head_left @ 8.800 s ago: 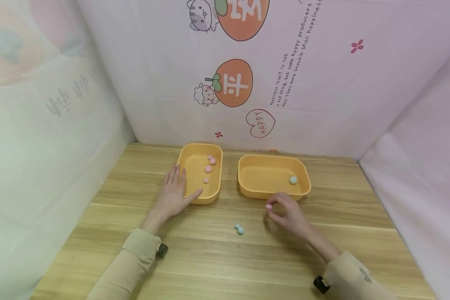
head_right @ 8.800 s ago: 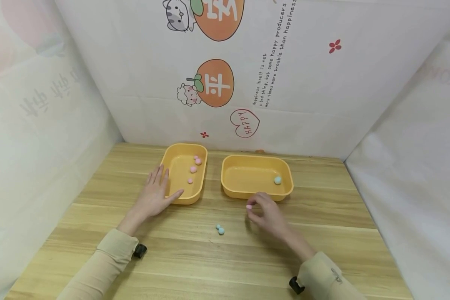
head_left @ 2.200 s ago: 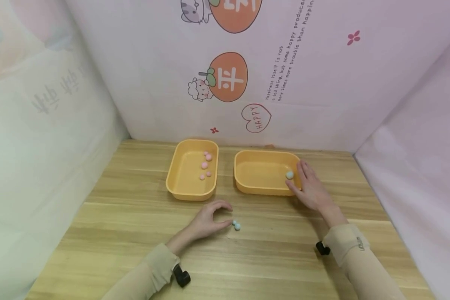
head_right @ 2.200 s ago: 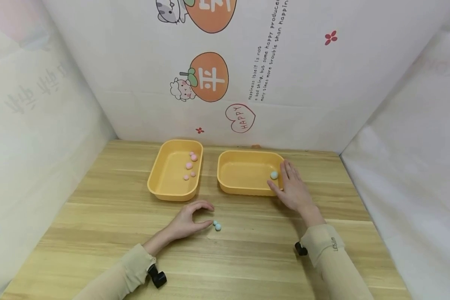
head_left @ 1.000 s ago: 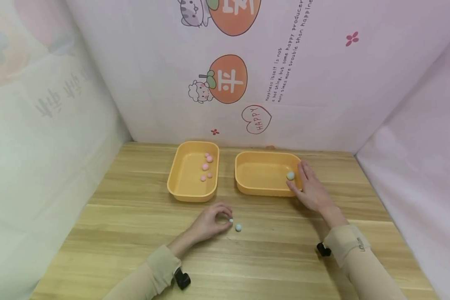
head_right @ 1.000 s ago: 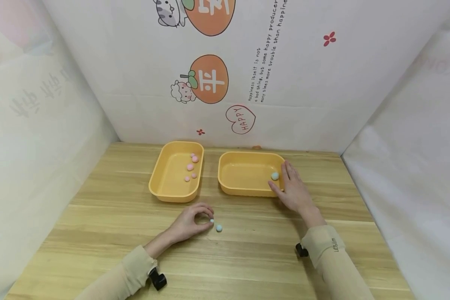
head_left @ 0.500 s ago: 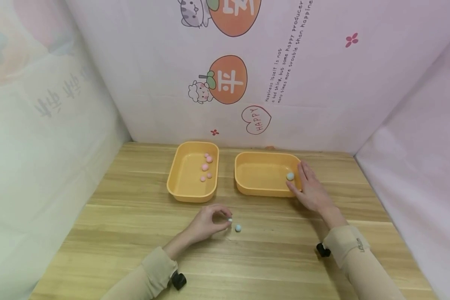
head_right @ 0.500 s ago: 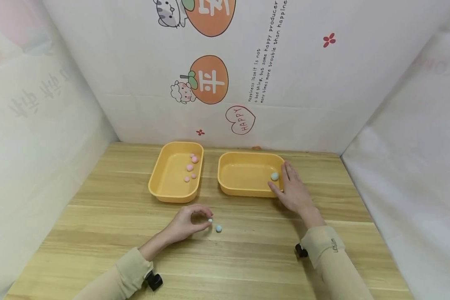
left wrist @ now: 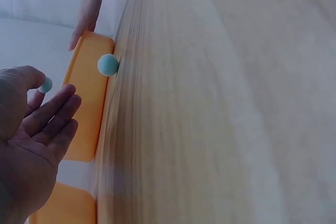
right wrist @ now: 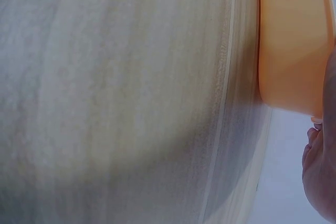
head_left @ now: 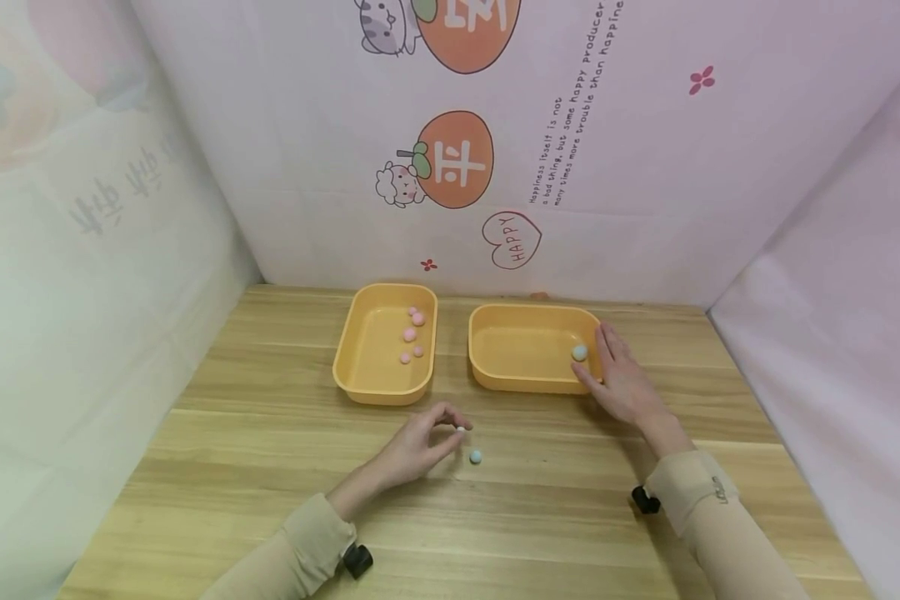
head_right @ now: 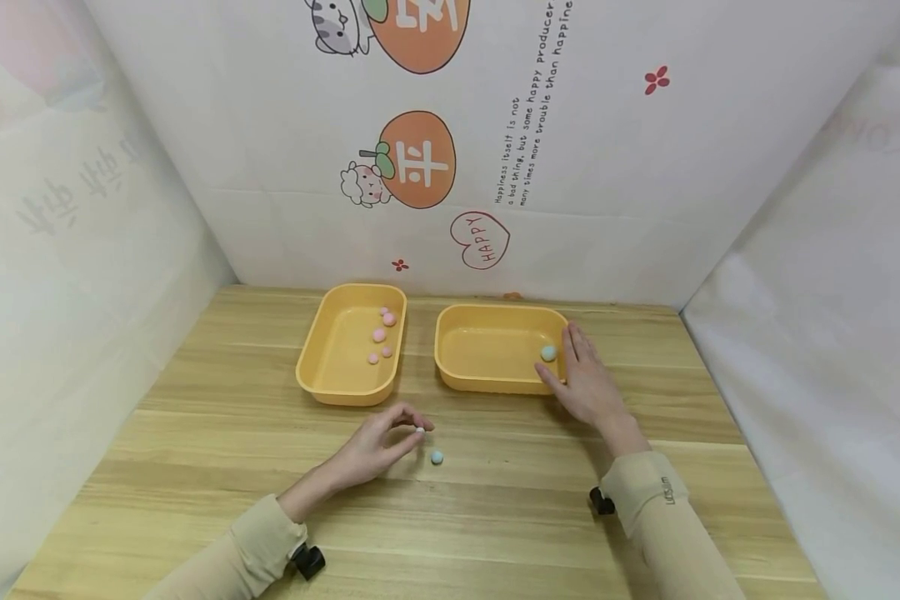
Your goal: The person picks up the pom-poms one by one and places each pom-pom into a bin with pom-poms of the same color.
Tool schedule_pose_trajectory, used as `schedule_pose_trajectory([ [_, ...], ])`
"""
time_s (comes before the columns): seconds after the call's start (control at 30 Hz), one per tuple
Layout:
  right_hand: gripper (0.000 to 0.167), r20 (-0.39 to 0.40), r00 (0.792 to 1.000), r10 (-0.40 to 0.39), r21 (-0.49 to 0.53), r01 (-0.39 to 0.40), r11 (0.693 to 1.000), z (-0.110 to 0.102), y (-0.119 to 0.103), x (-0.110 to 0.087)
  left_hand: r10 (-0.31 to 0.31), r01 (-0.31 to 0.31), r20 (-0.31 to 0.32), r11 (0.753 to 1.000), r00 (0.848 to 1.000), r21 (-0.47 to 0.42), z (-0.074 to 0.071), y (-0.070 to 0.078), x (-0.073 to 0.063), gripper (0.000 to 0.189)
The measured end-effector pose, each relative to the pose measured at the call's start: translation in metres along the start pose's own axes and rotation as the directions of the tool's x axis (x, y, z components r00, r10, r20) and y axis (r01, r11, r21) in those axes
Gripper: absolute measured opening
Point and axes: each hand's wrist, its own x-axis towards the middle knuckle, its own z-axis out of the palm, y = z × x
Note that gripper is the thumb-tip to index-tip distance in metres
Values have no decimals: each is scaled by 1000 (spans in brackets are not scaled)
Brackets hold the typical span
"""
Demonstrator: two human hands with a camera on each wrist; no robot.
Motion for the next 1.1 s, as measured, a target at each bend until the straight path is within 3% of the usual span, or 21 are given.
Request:
schedule_pose_trajectory([
  [0.17, 98, 7, 1000, 3, 0, -3, 1000, 0, 1, 0, 8, -8, -15, 1000, 1000, -4, 0, 2, 2, 13],
  [0.33, 98, 5, 1000, 5, -3, -5, 1000, 0, 2, 0, 135, -132, -62, 990, 989, 43, 1, -1, 9, 17],
  [0.43, 98, 6, 1000, 4, -6, -4, 1000, 0, 1, 0, 177, -171, -82, 982, 981, 78, 1, 3, 12, 14],
  [0.67, 99, 6, 1000, 5, -3, -5, 1000, 0, 1, 1, 162, -146, -94, 977, 982, 153, 3, 17, 23, 12],
  [0.9, 99, 2, 1000, 6, 2, -6, 1000, -1, 0, 0, 128, -105, -133, 980, 983, 168, 6, 25, 33, 14],
  [1.1, 98, -8, 1000, 2, 8, -2, 1000, -1, -2, 0, 151, -117, -192, 977, 970, 179, 7, 27, 45, 12],
])
